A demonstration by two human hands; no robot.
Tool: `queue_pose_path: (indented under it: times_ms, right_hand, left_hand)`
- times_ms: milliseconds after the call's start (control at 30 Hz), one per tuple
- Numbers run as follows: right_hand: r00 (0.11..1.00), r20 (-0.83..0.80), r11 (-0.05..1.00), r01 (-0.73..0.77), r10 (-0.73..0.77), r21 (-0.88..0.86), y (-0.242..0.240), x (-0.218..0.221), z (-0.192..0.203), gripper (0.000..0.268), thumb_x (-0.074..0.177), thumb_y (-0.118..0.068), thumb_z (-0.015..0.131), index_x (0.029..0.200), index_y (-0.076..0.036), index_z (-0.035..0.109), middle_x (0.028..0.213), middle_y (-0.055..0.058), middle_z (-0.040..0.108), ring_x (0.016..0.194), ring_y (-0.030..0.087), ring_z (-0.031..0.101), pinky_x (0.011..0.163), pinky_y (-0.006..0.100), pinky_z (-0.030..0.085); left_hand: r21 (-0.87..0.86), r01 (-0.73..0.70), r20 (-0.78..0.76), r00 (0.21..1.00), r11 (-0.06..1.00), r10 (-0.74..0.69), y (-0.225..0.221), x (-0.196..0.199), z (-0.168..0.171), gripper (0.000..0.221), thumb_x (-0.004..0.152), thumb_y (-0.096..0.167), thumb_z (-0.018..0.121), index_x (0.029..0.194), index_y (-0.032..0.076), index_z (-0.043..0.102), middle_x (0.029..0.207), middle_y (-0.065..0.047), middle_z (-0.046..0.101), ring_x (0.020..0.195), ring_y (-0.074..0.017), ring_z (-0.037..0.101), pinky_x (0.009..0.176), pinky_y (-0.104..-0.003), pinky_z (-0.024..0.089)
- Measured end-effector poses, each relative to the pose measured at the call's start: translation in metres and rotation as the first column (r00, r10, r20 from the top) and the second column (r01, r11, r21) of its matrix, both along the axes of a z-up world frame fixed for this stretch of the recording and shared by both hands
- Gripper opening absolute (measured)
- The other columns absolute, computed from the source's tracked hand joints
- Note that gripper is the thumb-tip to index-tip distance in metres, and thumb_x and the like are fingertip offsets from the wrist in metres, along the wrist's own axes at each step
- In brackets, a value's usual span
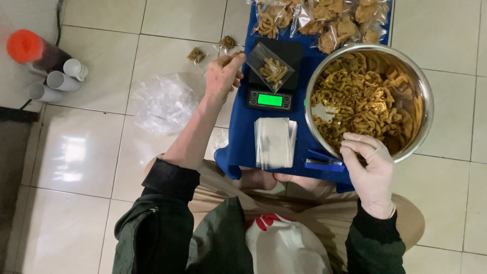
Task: Packaging fried food into small plastic bags and weighing them on a digital scale
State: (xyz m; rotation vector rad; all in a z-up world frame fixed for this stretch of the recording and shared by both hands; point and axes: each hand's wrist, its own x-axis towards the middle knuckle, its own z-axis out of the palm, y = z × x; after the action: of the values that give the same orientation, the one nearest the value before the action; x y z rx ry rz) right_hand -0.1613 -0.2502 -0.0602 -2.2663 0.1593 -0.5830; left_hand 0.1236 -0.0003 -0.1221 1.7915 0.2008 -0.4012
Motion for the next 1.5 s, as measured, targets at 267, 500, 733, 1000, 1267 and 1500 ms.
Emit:
queue_pose_path:
  times_ms: [267, 500, 733, 1000, 1267, 1500]
  right_hand:
    - [1.0, 0.001, 1.0, -0.004, 0.004, -0.012, 0.001, 0.001, 0.002, 0.009, 0.093, 0.006, 0.079, 0.099, 0.0, 0.078, 0.114, 0.018, 0.075, 0.11, 0.038, 0.069, 0.102, 0.046, 0.052]
    - [1.0, -0.011, 1.0, 0.006, -0.007, -0.025, 0.001, 0.001, 0.001, 0.009, 0.093, 0.005, 0.079, 0.098, -0.002, 0.078, 0.115, 0.017, 0.076, 0.111, 0.037, 0.069, 0.102, 0.045, 0.053]
    - [0.999, -0.028, 0.999, 0.019, -0.02, -0.027, 0.006, 0.001, 0.008, 0.01, 0.094, 0.003, 0.079, 0.1, -0.004, 0.079, 0.116, 0.014, 0.076, 0.112, 0.035, 0.068, 0.103, 0.044, 0.052]
    - [0.991, -0.125, 0.998, 0.042, -0.049, -0.055, 0.016, 0.005, 0.026, 0.014, 0.087, 0.009, 0.074, 0.101, 0.007, 0.075, 0.117, 0.014, 0.074, 0.107, 0.026, 0.066, 0.101, 0.035, 0.051]
    - [0.991, -0.123, 0.997, 0.051, -0.043, 0.065, 0.012, 0.003, 0.022, 0.013, 0.088, 0.01, 0.074, 0.101, 0.008, 0.073, 0.118, 0.016, 0.073, 0.108, 0.026, 0.067, 0.099, 0.033, 0.052]
    - [0.968, -0.249, 0.964, 0.097, -0.033, 0.249, -0.027, 0.023, 0.04, 0.014, 0.089, 0.007, 0.069, 0.102, 0.008, 0.072, 0.118, 0.015, 0.073, 0.108, 0.023, 0.068, 0.099, 0.03, 0.053]
  left_hand:
    - [0.008, 0.06, 0.032, 0.998, 0.998, -0.06, -0.003, 0.01, -0.014, 0.049, 0.083, 0.043, 0.075, 0.112, 0.004, 0.075, 0.067, -0.007, 0.069, 0.053, -0.0133, 0.068, 0.044, -0.023, 0.047]
    - [0.022, 0.088, 0.046, 0.995, 0.996, -0.089, -0.006, 0.015, -0.023, 0.043, 0.081, 0.043, 0.077, 0.109, 0.01, 0.077, 0.067, -0.005, 0.07, 0.053, -0.011, 0.067, 0.045, -0.021, 0.049]
    - [0.032, 0.093, 0.059, 0.994, 0.995, -0.095, -0.01, 0.009, -0.006, 0.046, 0.079, 0.039, 0.079, 0.114, 0.008, 0.075, 0.068, -0.004, 0.07, 0.054, -0.0096, 0.066, 0.049, -0.019, 0.049]
    - [-0.069, 0.13, 0.19, 0.975, 0.989, -0.115, -0.008, 0.006, -0.004, 0.032, 0.082, 0.02, 0.077, 0.11, 0.004, 0.077, 0.075, -0.001, 0.07, 0.064, -0.0083, 0.062, 0.055, -0.021, 0.053]
    - [-0.054, 0.124, 0.274, 0.956, 0.991, -0.104, -0.01, 0.01, -0.013, 0.015, 0.083, 0.009, 0.077, 0.096, 0.002, 0.076, 0.07, 0.0, 0.068, 0.057, -0.0066, 0.059, 0.052, -0.02, 0.055]
    - [0.102, 0.248, 0.504, 0.822, 0.963, -0.265, -0.007, 0.002, 0.01, 0.003, 0.084, 0.003, 0.074, 0.087, 0.003, 0.076, 0.068, 0.0, 0.067, 0.057, -0.0075, 0.058, 0.053, -0.02, 0.047]
